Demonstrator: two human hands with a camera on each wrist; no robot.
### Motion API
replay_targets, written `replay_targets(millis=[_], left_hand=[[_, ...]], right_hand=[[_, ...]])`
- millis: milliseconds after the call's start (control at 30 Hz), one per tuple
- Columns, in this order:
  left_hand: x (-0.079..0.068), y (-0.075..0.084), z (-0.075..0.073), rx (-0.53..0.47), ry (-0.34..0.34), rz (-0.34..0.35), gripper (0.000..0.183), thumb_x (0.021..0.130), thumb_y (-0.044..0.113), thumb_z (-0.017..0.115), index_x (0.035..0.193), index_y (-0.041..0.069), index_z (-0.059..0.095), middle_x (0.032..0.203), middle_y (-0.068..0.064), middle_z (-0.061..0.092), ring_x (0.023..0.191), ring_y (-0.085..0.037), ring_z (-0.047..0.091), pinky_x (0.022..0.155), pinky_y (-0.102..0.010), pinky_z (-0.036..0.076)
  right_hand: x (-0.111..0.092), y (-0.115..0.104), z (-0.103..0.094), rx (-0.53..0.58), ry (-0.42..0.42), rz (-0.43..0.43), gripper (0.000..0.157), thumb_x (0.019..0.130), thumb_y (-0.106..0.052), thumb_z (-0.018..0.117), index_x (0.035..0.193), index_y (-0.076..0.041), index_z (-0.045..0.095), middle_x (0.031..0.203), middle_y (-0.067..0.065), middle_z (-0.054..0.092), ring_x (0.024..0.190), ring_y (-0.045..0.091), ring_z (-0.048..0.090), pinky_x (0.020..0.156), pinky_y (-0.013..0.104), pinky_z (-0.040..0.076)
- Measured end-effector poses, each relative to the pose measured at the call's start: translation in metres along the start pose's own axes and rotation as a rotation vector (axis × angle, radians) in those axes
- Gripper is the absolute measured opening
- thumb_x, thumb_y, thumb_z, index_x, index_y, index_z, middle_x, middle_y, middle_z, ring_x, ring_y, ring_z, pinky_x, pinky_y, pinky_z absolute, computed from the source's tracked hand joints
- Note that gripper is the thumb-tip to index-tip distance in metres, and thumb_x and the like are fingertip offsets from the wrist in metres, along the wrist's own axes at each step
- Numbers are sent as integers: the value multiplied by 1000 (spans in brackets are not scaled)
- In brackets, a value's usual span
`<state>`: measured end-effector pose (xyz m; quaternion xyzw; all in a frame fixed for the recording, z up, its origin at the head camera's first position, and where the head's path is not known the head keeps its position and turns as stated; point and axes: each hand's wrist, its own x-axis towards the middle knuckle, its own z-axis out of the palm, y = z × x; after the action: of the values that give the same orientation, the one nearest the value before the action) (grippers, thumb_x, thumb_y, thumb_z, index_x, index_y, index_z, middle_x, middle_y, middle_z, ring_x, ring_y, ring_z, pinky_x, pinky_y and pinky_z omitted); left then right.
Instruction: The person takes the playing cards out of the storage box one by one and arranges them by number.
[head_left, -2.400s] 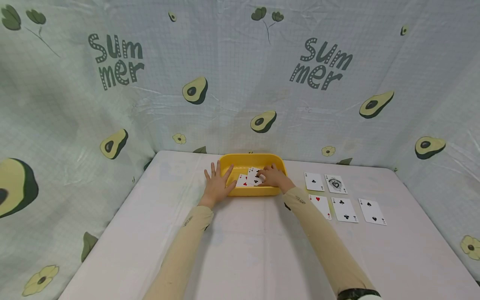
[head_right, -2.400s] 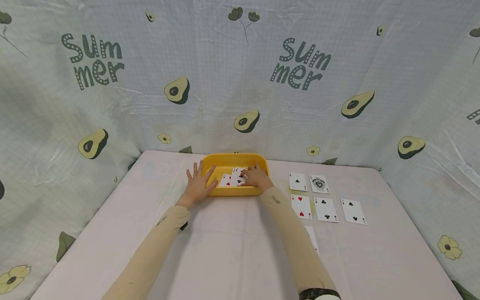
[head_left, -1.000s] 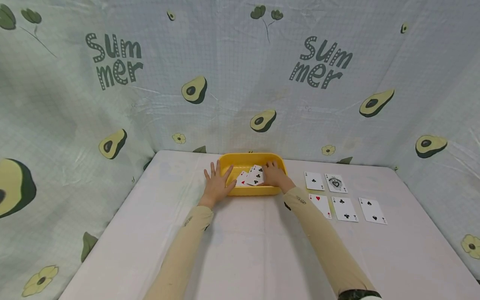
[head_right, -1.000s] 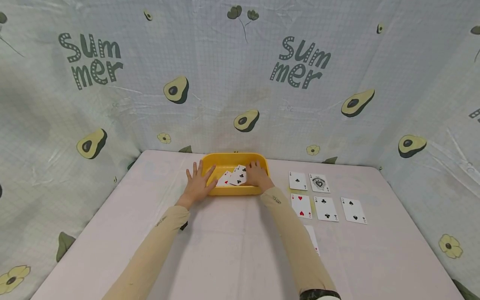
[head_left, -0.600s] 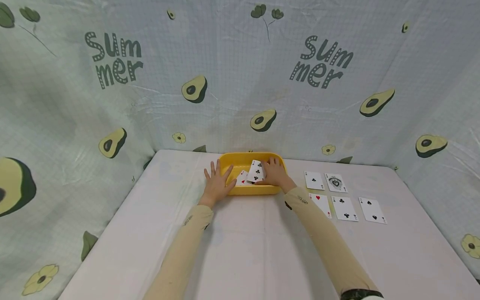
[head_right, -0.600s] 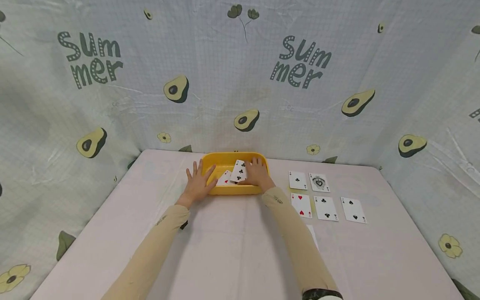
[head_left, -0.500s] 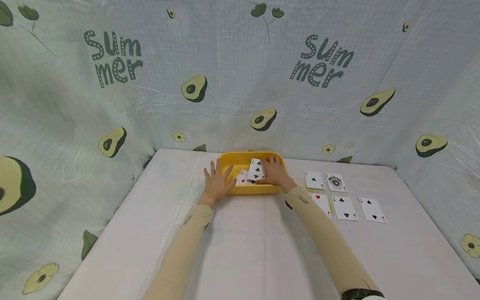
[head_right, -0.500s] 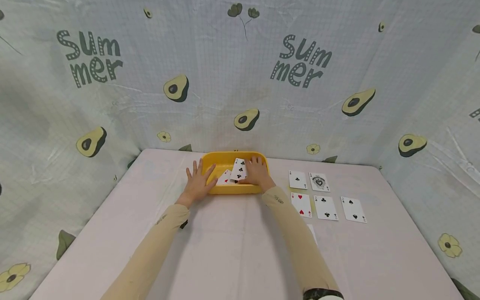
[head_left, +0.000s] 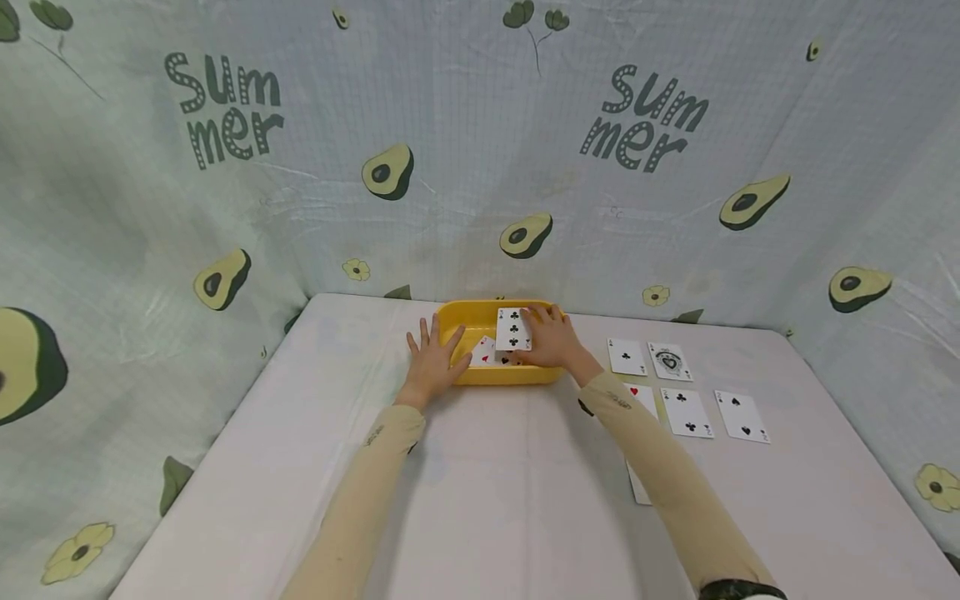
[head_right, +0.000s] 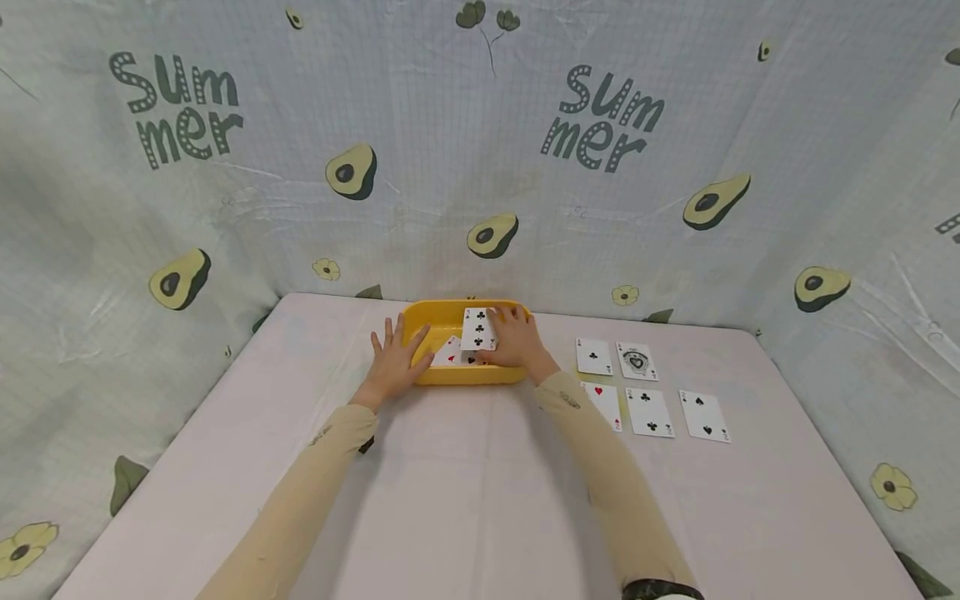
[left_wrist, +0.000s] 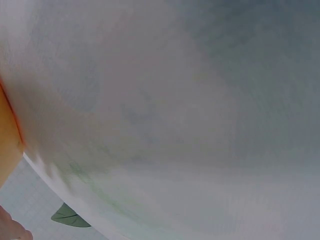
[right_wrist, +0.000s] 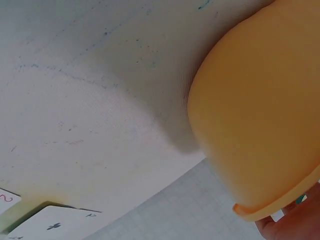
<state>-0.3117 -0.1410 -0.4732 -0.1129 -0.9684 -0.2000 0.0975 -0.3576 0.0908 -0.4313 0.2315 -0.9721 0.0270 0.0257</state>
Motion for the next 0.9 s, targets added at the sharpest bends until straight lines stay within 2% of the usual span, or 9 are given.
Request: replay_targets(millis=[33, 267, 633, 900], left_hand=[[-4, 6, -8, -9, -23, -14, 58, 89, 46, 40, 140, 19, 31, 148, -26, 3, 133, -49, 0, 101, -67, -1], [-6, 10, -13, 59, -58, -26, 58, 90, 46, 38, 141, 20, 28, 148, -26, 3, 133, -49, -1, 101, -67, 3], [-5, 9, -12, 42, -34, -23, 56, 90, 44, 40, 140, 20, 29, 148, -25, 4, 133, -49, 0, 101, -67, 1], [-7, 8, -12, 34, -39, -16, 57, 90, 44, 40, 141, 19, 28, 147, -26, 4, 133, -49, 0, 100, -67, 1]], right_hand=[[-2, 0, -2, 12, 4, -5, 82, 76, -57, 55, 140, -12, 29, 143, 11, 28, 124, 37, 27, 98, 55, 28], [-14, 3, -12, 32, 42, -57, 79, 78, -58, 53, 140, -16, 29, 144, 9, 27, 123, 36, 27, 92, 52, 31], [-30, 8, -21, -30, 112, -113, 78, 76, -57, 56, 138, -17, 33, 144, 7, 28, 121, 32, 30, 91, 50, 31], [-42, 11, -21, -54, 143, -108, 80, 75, -58, 56, 140, -19, 29, 145, 6, 28, 120, 32, 31, 92, 50, 30]])
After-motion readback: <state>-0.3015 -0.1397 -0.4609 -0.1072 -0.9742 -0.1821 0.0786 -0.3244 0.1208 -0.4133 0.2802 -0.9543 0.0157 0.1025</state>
